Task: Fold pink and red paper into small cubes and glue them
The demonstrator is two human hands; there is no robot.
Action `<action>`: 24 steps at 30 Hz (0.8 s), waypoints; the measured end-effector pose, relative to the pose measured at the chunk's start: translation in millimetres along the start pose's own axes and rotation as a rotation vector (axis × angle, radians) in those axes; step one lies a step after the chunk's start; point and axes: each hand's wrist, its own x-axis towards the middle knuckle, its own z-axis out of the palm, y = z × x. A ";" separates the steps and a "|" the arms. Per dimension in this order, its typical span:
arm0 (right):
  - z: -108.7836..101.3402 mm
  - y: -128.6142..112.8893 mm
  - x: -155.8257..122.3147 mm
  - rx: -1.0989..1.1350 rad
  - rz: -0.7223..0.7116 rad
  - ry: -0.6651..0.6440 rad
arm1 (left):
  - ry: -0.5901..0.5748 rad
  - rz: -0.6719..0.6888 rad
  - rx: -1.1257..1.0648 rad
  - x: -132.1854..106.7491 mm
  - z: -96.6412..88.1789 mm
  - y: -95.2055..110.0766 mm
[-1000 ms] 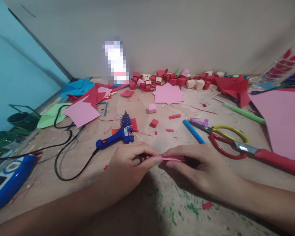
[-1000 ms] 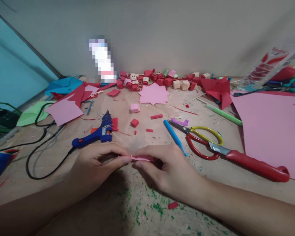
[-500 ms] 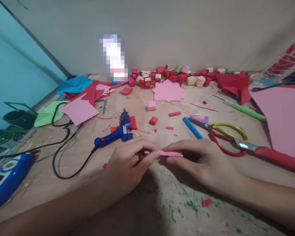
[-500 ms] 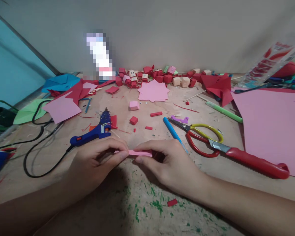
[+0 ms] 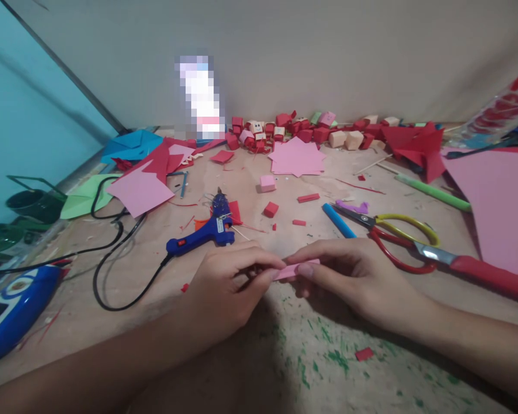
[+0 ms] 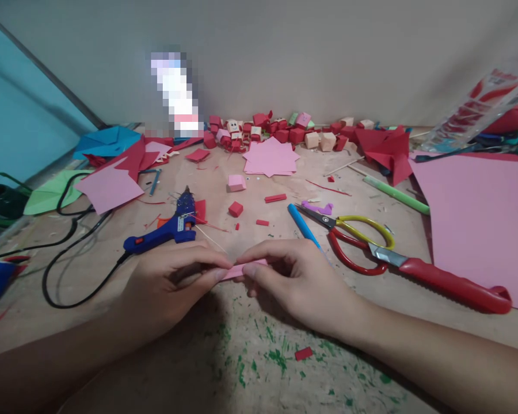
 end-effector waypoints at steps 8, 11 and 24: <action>-1.1 1.7 -1.1 -0.127 -0.099 -0.017 | -0.049 -0.013 0.049 -1.3 -0.1 -1.2; 0.2 1.4 -2.0 -0.150 -0.124 -0.006 | -0.110 -0.013 0.021 0.0 0.6 -2.5; 1.9 2.2 -2.1 0.000 0.045 -0.028 | -0.144 -0.020 0.113 -4.8 3.6 -3.8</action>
